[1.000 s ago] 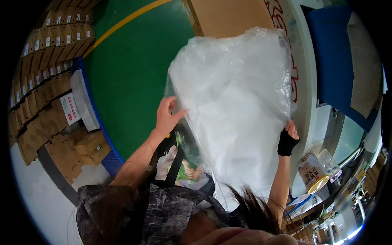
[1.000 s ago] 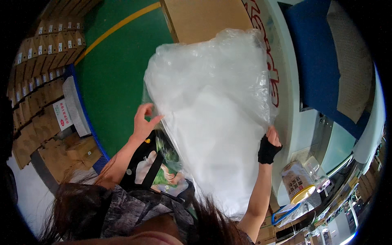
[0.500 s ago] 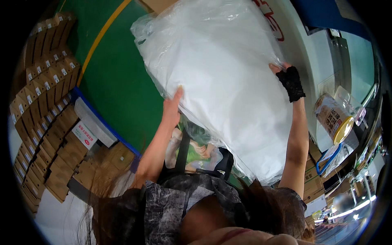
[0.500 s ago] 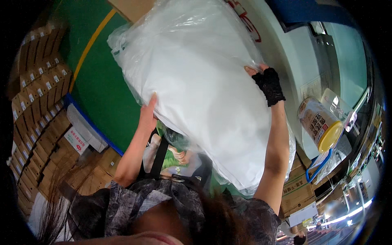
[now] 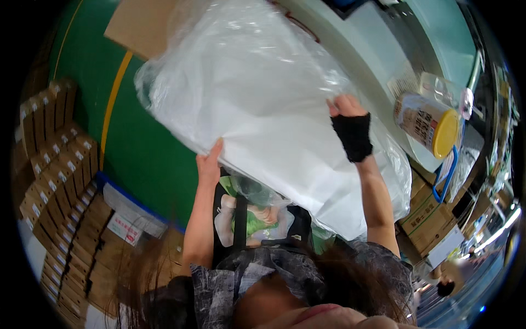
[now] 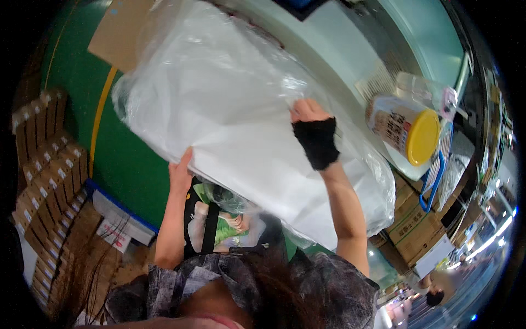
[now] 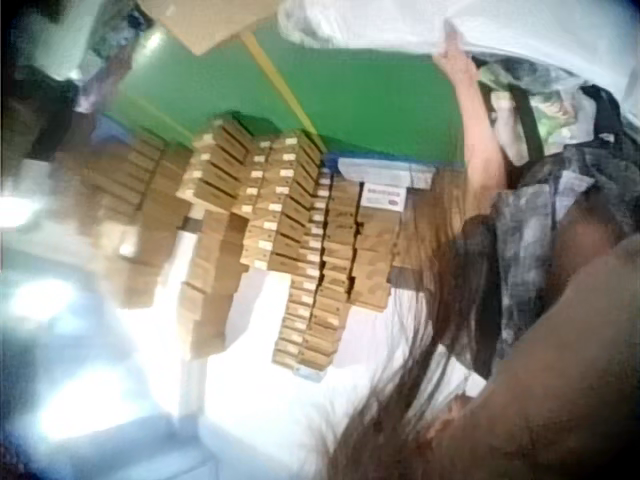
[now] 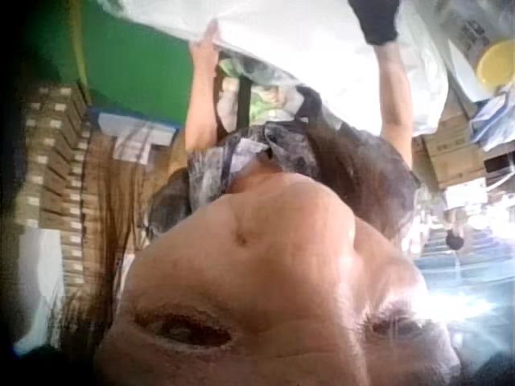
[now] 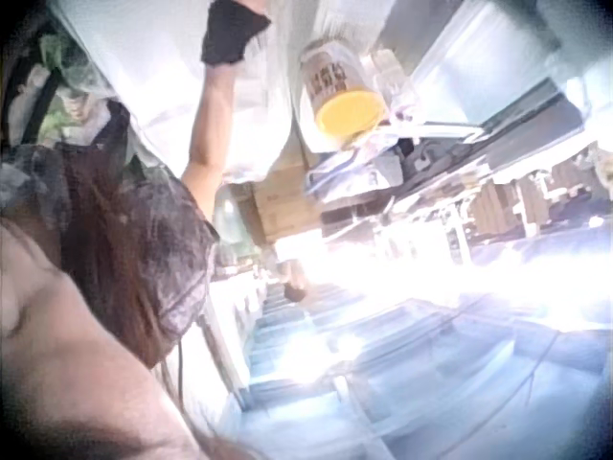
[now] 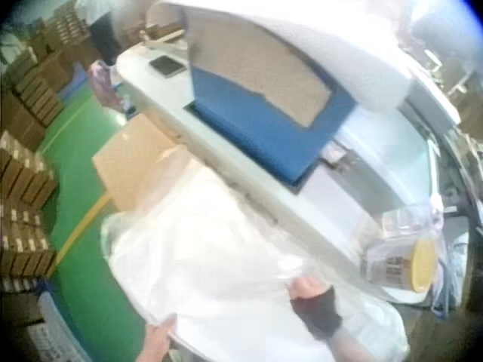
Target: The person places bubble wrap and tissue paper into cardboard boxes, then inserts pairs of sneakers into the boxes and closes them. The person repeats this process for multiple boxes on a green conveyor belt.
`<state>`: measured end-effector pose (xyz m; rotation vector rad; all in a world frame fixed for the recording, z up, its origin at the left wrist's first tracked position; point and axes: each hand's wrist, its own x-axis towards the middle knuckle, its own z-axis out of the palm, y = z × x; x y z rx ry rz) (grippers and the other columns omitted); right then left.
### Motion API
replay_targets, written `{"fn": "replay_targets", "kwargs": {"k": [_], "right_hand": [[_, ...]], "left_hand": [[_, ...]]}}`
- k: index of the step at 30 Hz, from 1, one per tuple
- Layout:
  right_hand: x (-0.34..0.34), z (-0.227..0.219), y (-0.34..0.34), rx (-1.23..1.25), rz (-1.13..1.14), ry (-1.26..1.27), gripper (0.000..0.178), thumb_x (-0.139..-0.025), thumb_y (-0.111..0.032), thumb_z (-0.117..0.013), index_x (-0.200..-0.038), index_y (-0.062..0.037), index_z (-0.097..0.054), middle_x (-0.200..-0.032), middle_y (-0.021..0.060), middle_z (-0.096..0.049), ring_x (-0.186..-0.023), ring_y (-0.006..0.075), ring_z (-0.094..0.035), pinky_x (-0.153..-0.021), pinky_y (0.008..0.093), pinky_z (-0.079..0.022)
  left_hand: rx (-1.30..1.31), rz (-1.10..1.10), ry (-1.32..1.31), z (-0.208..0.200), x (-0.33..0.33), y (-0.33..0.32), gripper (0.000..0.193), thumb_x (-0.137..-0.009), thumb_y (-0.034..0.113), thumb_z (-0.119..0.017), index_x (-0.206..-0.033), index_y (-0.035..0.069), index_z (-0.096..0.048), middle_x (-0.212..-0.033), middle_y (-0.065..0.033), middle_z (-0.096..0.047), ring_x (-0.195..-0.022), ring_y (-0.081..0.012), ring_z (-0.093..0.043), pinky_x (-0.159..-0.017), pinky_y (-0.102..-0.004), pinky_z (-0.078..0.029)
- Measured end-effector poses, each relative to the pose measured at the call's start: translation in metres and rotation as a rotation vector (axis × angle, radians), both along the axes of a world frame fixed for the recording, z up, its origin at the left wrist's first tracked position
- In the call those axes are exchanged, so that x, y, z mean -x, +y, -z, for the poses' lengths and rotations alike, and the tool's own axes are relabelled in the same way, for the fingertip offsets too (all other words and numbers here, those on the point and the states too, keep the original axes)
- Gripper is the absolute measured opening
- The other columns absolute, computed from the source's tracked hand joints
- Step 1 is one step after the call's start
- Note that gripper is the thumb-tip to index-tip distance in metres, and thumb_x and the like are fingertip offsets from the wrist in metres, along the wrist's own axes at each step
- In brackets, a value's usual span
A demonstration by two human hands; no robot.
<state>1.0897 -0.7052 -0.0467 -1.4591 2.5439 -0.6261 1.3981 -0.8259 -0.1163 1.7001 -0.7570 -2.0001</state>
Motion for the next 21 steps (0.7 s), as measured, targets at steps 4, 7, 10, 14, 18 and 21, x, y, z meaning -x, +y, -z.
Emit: {"fn": "replay_targets", "kwargs": {"k": [4,7,10,14,18,21], "right_hand": [[0.003,0.019,-0.007,-0.115,0.080,0.096,0.021,-0.071,-0.019,-0.063,-0.086,-0.0085,-0.053,-0.078,0.0084,-0.051,-0.060,0.0259,-0.054,-0.049,0.0343,-0.043],[0.000,-0.001,0.000,0.010,0.170,0.108,0.030,-0.070,-0.019,-0.064,-0.097,-0.0097,-0.055,-0.089,0.0078,-0.053,-0.067,0.0236,-0.056,-0.056,0.0329,-0.046],[-0.001,-0.003,0.021,0.190,0.348,0.055,0.030,-0.071,-0.011,-0.062,-0.100,-0.0074,-0.055,-0.099,0.0105,-0.055,-0.079,0.0262,-0.057,-0.065,0.0339,-0.047],[0.020,0.032,0.041,0.052,0.519,0.134,0.032,-0.075,-0.015,-0.056,-0.104,-0.0021,-0.053,-0.103,0.0143,-0.056,-0.090,0.0289,-0.055,-0.075,0.0347,-0.046],[0.026,0.085,0.025,0.281,0.656,-0.203,0.025,-0.066,-0.017,-0.057,-0.089,-0.0088,-0.062,-0.077,0.0110,-0.060,-0.073,0.0271,-0.057,-0.065,0.0336,-0.045],[0.011,0.055,0.001,0.405,0.664,0.212,0.015,-0.067,-0.006,-0.057,-0.081,-0.0106,-0.059,-0.081,0.0091,-0.055,-0.067,0.0273,-0.055,-0.057,0.0344,-0.045]], "left_hand": [[0.045,-0.035,0.016,-0.015,0.014,0.004,0.036,-0.076,0.009,-0.062,-0.107,-0.004,-0.049,-0.104,-0.0091,-0.054,-0.088,-0.0148,-0.054,-0.075,-0.0286,-0.045],[0.197,0.114,-0.167,-0.011,0.009,0.006,0.039,-0.077,0.012,-0.063,-0.108,-0.004,-0.046,-0.106,-0.0100,-0.052,-0.090,-0.0146,-0.052,-0.075,-0.0283,-0.045],[0.082,0.179,-0.270,-0.017,-0.006,0.000,0.040,-0.077,0.017,-0.064,-0.106,-0.003,-0.045,-0.104,-0.0098,-0.052,-0.089,-0.0144,-0.052,-0.074,-0.0279,-0.044],[-0.035,0.200,-0.264,-0.031,-0.001,-0.002,0.044,-0.077,0.023,-0.064,-0.106,-0.003,-0.044,-0.101,-0.0091,-0.053,-0.086,-0.0140,-0.051,-0.070,-0.0273,-0.044],[-0.067,0.520,-0.387,-0.013,-0.009,0.035,0.040,-0.078,0.032,-0.062,-0.100,0.001,-0.049,-0.091,-0.0088,-0.057,-0.078,-0.0187,-0.058,-0.062,-0.0317,-0.049],[-0.476,0.621,-0.183,-0.034,0.011,0.056,0.039,-0.076,0.030,-0.064,-0.089,-0.005,-0.054,-0.085,-0.0142,-0.058,-0.076,-0.0194,-0.059,-0.063,-0.0320,-0.049]]}}
